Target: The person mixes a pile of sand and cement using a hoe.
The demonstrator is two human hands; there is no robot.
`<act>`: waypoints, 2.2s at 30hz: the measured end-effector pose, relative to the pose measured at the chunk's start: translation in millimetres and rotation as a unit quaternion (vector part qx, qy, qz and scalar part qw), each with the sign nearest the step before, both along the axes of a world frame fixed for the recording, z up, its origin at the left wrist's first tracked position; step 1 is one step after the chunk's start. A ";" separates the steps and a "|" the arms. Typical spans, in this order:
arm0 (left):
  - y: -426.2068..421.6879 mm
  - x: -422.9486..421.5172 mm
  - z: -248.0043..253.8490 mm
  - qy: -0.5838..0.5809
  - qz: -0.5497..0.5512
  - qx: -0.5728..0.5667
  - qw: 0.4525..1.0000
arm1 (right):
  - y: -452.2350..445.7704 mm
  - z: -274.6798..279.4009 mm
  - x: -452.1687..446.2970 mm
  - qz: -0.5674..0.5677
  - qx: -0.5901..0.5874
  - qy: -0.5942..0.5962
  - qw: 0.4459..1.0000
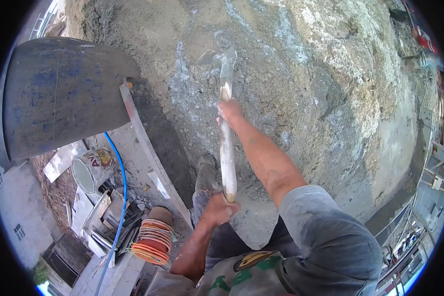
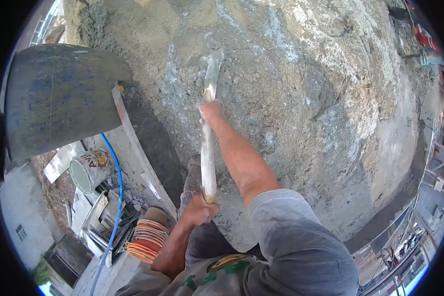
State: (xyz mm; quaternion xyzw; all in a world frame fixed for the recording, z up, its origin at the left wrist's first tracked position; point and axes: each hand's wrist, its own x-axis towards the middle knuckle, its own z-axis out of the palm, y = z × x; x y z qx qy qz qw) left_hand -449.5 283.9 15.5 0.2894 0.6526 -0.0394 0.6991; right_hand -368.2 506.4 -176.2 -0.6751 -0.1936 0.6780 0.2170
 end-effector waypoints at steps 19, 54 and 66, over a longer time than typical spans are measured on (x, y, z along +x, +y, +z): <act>-195.2 200.7 37.0 -0.095 0.049 0.184 0.977 | -146.2 251.9 242.8 -0.079 0.203 0.119 0.969; -249.0 78.6 130.2 0.063 0.111 0.407 0.904 | -414.6 258.5 501.6 -0.205 0.090 -0.353 0.909; -388.2 -37.5 38.8 0.265 0.174 0.276 0.907 | -645.7 316.0 572.3 0.247 -0.223 -0.459 0.824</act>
